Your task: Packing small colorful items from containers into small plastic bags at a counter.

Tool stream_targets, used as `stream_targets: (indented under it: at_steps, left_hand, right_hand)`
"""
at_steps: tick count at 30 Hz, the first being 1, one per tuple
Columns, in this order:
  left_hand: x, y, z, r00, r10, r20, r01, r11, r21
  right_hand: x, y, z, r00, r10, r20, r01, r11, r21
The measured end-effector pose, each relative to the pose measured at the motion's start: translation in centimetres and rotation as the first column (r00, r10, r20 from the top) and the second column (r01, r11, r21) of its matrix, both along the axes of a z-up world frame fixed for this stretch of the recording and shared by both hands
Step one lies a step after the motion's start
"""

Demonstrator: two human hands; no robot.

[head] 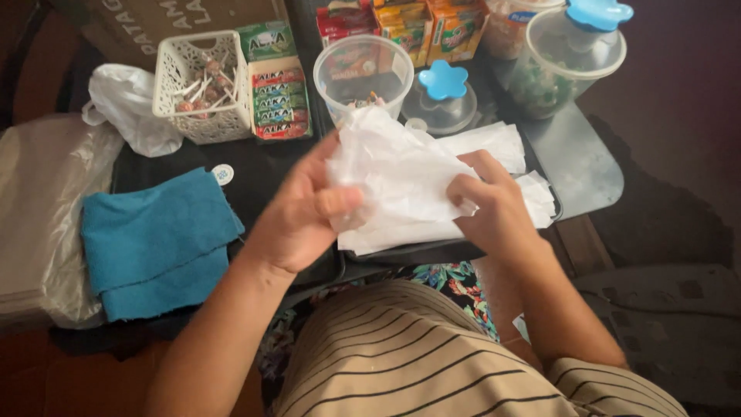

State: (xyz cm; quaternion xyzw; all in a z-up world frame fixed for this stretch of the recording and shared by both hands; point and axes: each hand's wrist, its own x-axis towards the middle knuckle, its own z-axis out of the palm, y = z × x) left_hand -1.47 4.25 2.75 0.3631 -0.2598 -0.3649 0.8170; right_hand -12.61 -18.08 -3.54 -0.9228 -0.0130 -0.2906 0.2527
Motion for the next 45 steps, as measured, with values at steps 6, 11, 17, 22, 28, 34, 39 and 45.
stream_targets:
  at_steps: [6,11,17,22,28,34,39,45]
  left_hand:
    - [0.9,1.3,1.1,0.999,-0.020,0.030,0.022,0.999,-0.045]
    - [0.6,2.1,2.0,0.996,-0.048,0.072,0.053,0.997,-0.056]
    - [0.2,2.8,2.9,0.986,-0.166,-0.006,0.162,0.957,0.241]
    - [-0.6,2.4,2.1,0.966,-0.238,-0.096,0.256,0.859,0.444]
    - [-0.1,2.6,0.4,0.984,-0.160,0.074,0.101,0.855,0.509]
    - [0.0,3.9,1.4,0.883,-0.013,0.469,-0.185,0.909,0.374]
    - [0.2,4.9,0.8,0.978,-0.115,0.176,0.128,0.990,-0.064]
    - [-0.6,4.0,1.4,0.966,-0.025,0.258,0.068,0.985,-0.157]
  right_hand:
    - [-0.3,-1.2,0.1,0.995,0.085,-0.058,-0.091,0.991,-0.100]
    - [-0.5,-2.2,0.3,0.999,0.039,-0.005,-0.040,0.992,-0.118]
    - [-0.7,-5.0,-1.5,0.982,-0.110,0.150,0.143,0.964,-0.225]
    - [-1.1,-4.7,-0.5,0.972,-0.170,0.164,0.203,0.956,-0.210]
    - [-1.2,-4.8,-1.0,0.971,-0.133,0.198,0.182,0.950,-0.253]
    - [-2.0,-4.8,-0.5,0.985,-0.098,0.138,0.133,0.953,-0.272]
    - [-1.8,-5.0,-1.2,0.995,-0.070,0.076,0.089,0.953,-0.290]
    - [-1.6,-5.0,-2.1,0.994,-0.104,0.028,0.107,0.949,-0.296]
